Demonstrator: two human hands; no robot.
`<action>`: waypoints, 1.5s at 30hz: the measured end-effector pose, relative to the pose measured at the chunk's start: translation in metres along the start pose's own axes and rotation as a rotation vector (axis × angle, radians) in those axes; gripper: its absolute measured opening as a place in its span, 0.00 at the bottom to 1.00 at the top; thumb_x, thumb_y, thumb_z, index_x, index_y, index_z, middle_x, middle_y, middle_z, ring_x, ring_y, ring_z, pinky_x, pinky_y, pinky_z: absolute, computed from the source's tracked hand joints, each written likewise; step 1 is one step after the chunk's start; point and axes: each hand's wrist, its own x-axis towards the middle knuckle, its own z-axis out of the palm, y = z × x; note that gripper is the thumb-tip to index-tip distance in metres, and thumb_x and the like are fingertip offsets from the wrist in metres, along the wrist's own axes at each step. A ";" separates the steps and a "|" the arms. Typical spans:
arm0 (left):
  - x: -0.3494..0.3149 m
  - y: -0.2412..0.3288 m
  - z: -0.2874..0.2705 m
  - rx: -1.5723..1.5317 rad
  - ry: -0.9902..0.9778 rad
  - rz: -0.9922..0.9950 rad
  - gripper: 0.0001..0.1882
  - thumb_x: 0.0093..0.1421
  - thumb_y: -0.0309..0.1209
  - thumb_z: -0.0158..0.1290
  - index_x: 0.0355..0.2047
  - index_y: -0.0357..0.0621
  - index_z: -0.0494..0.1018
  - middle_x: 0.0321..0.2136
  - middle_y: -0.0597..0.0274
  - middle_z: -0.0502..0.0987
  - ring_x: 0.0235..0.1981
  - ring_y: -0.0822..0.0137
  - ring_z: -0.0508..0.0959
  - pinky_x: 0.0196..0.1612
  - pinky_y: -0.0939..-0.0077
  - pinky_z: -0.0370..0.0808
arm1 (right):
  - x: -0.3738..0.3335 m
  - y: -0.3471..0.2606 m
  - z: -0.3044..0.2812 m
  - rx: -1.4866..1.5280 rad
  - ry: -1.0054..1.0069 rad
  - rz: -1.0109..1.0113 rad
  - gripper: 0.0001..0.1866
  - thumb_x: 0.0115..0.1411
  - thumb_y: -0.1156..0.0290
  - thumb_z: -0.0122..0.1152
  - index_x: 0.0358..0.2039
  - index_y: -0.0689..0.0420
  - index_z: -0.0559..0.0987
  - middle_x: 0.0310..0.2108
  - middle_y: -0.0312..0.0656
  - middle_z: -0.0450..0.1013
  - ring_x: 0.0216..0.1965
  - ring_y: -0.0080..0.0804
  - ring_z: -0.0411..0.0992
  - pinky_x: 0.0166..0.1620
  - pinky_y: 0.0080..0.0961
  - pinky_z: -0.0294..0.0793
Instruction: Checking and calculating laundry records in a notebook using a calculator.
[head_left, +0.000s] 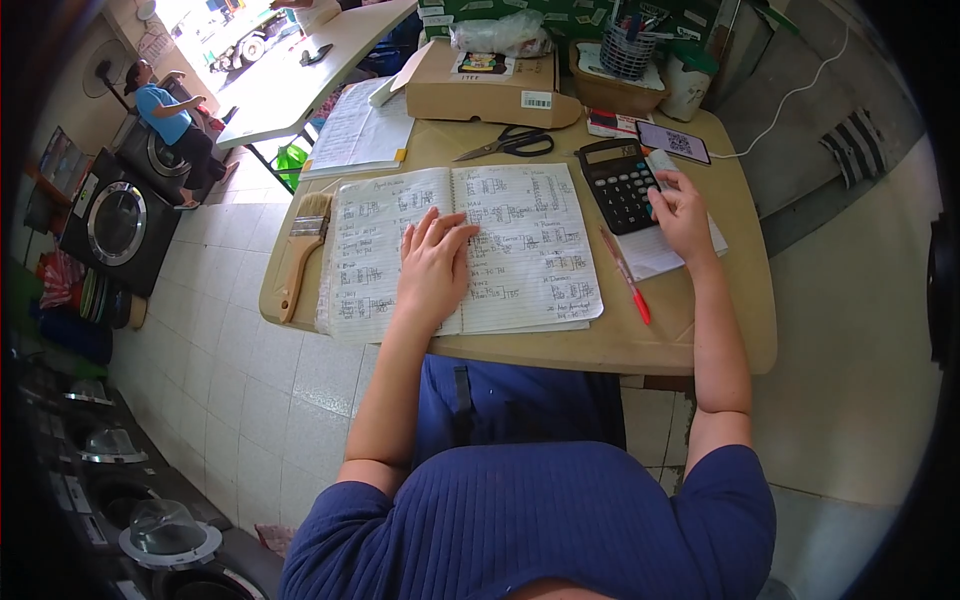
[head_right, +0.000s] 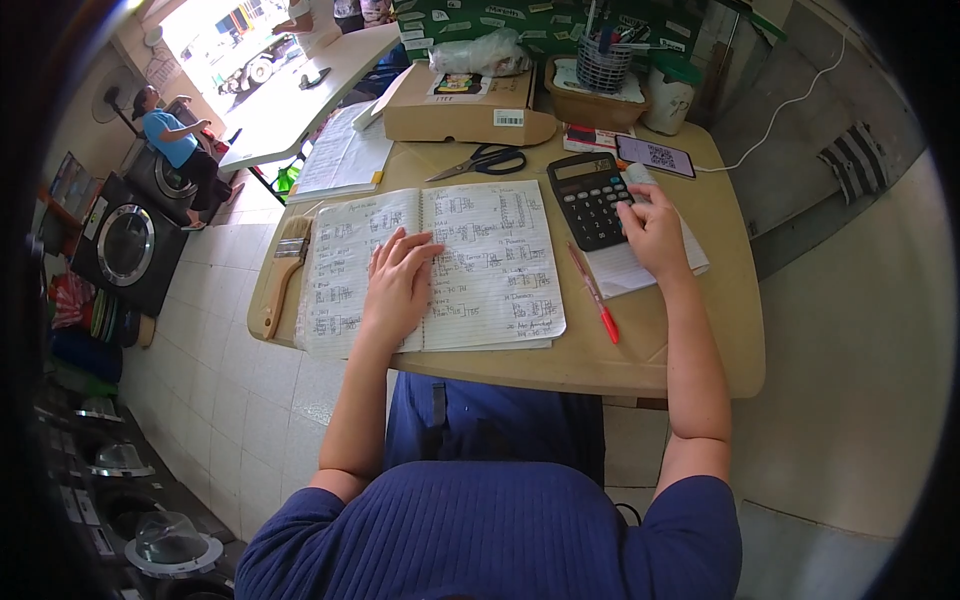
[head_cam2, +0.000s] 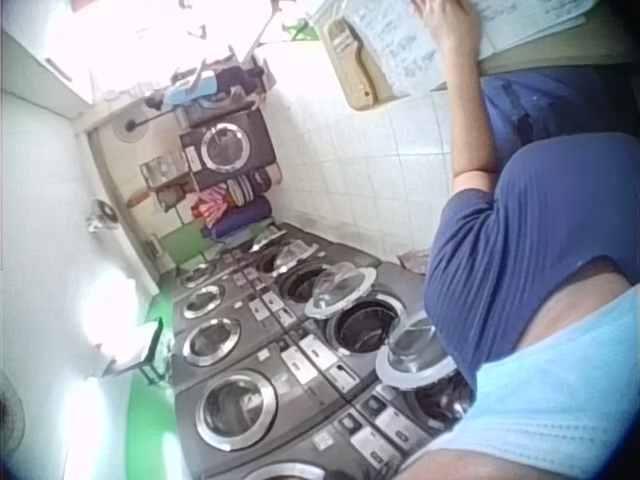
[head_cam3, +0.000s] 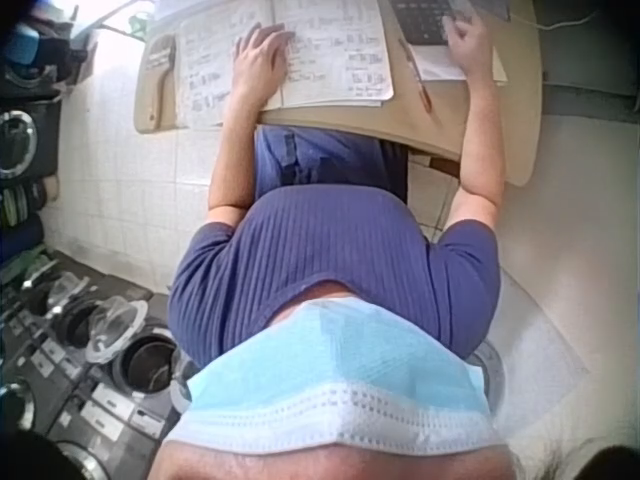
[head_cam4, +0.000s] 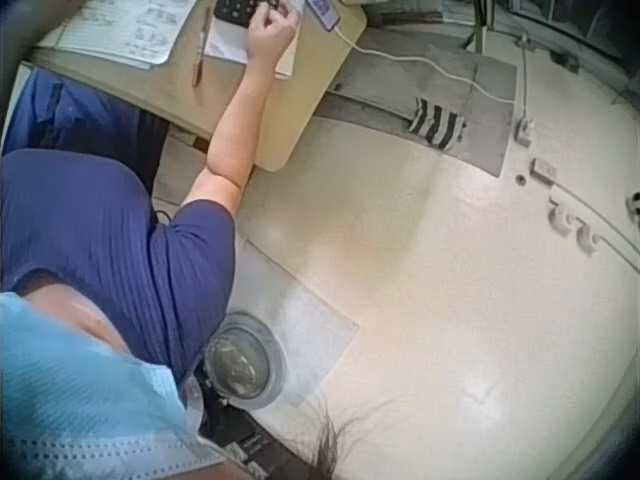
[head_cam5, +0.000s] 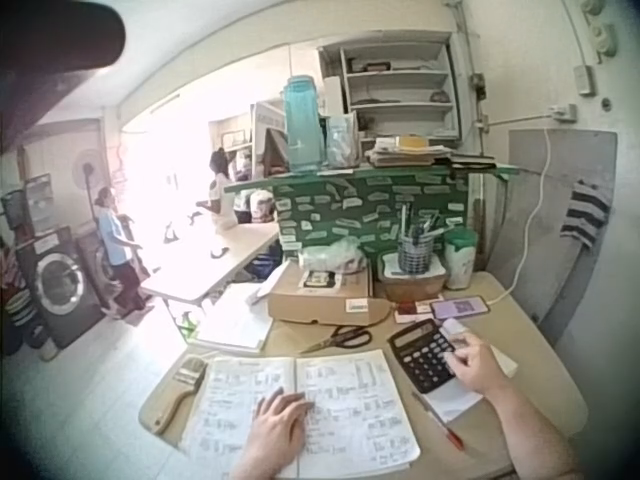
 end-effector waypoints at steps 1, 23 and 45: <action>0.000 0.000 0.000 0.002 0.006 0.007 0.14 0.68 0.31 0.47 0.50 0.53 0.79 0.59 0.62 0.74 0.70 0.50 0.61 0.73 0.47 0.50 | 0.000 -0.001 0.002 -0.002 -0.001 0.001 0.15 0.63 0.72 0.63 0.20 0.67 0.80 0.50 0.52 0.76 0.53 0.45 0.73 0.51 0.33 0.73; -0.002 0.000 0.001 0.007 0.021 0.042 0.15 0.69 0.31 0.46 0.50 0.53 0.79 0.59 0.61 0.74 0.69 0.48 0.62 0.72 0.45 0.52 | -0.006 -0.010 0.034 -0.372 0.045 -0.136 0.09 0.64 0.63 0.64 0.36 0.51 0.88 0.63 0.43 0.69 0.67 0.53 0.59 0.66 0.60 0.52; -0.005 -0.003 0.008 -0.037 0.022 0.044 0.15 0.66 0.30 0.49 0.51 0.52 0.77 0.59 0.60 0.73 0.69 0.49 0.62 0.71 0.43 0.54 | -0.007 0.007 0.002 0.091 -0.038 0.202 0.20 0.64 0.71 0.62 0.16 0.67 0.76 0.48 0.53 0.76 0.46 0.45 0.74 0.47 0.37 0.72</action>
